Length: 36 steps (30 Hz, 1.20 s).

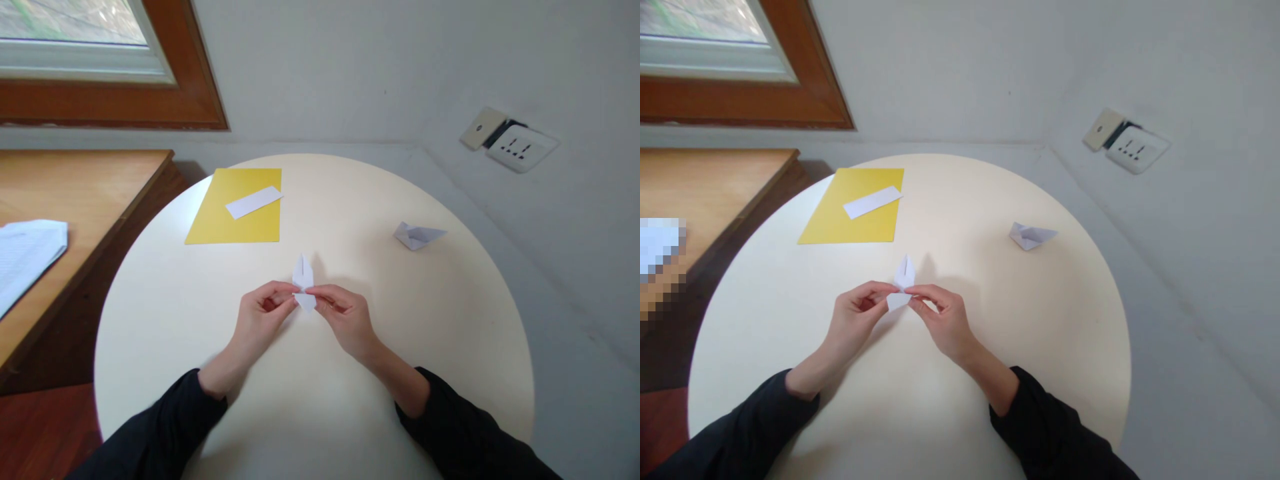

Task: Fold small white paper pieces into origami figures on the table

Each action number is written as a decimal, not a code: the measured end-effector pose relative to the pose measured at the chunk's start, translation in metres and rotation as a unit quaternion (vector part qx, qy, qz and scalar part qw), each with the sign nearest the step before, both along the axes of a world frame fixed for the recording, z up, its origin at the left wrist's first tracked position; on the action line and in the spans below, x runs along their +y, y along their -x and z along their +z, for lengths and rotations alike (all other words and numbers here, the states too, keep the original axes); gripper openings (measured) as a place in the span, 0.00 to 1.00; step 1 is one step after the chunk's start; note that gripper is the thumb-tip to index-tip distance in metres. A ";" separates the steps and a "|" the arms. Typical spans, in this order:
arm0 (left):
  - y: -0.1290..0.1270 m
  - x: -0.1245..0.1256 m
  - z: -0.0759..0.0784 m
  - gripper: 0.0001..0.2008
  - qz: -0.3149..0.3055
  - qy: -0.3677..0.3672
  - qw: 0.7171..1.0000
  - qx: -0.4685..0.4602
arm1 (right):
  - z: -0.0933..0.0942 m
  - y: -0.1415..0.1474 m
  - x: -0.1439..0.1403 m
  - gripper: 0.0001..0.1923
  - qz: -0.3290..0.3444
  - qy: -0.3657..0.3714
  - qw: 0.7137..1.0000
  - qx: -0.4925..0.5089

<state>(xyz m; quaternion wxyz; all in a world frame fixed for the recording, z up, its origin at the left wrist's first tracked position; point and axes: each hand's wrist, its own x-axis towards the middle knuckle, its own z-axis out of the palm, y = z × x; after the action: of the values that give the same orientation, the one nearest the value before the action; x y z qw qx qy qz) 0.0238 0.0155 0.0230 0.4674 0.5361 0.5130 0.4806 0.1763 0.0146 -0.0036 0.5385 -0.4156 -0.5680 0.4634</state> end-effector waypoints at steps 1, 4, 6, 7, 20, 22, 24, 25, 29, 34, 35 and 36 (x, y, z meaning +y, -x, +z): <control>0.000 0.000 0.000 0.08 0.002 0.001 1.000 -0.001 | 0.000 0.000 0.000 0.06 0.002 -0.002 1.000 0.002; -0.001 0.000 0.000 0.09 0.001 0.001 1.000 -0.021 | 0.001 0.001 0.001 0.05 0.001 -0.004 1.000 0.007; -0.001 0.000 0.000 0.10 -0.002 0.006 0.999 -0.032 | 0.001 0.002 0.001 0.05 -0.001 0.000 1.000 0.008; -0.001 -0.001 0.000 0.10 -0.005 0.010 0.999 -0.035 | 0.001 0.003 0.001 0.05 0.000 0.003 1.000 0.009; -0.002 -0.001 0.000 0.12 -0.020 0.008 0.999 -0.024 | 0.001 0.002 0.003 0.10 -0.002 0.030 1.000 -0.002; -0.003 -0.002 0.002 0.13 -0.026 0.011 0.999 -0.024 | 0.001 0.002 0.003 0.10 -0.004 0.029 1.000 -0.009; -0.004 -0.002 0.003 0.13 -0.030 0.013 0.999 -0.022 | 0.002 0.002 0.002 0.09 -0.004 0.027 1.000 -0.010; -0.004 -0.002 0.003 0.13 -0.030 0.015 0.999 -0.020 | 0.002 0.002 0.002 0.10 -0.005 0.026 1.000 -0.010; -0.005 -0.002 0.002 0.13 -0.013 0.031 0.999 -0.013 | 0.003 0.003 0.001 0.11 -0.012 0.032 0.999 -0.011; -0.005 -0.002 -0.002 0.13 0.003 0.057 0.998 -0.019 | 0.002 0.005 0.001 0.11 -0.019 0.054 0.998 0.015; -0.005 -0.001 -0.002 0.13 0.003 0.059 0.998 -0.022 | 0.002 0.005 0.001 0.11 -0.020 0.061 0.998 0.021; -0.005 -0.001 -0.003 0.13 0.004 0.060 0.998 -0.026 | 0.002 0.006 0.001 0.11 -0.020 0.068 0.997 0.027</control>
<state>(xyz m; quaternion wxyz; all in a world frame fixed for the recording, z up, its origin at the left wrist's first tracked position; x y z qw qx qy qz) 0.0284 0.0142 0.0199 0.5101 0.4922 0.5310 0.4643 0.1704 0.0160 -0.0018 0.5329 -0.4497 -0.5125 0.5011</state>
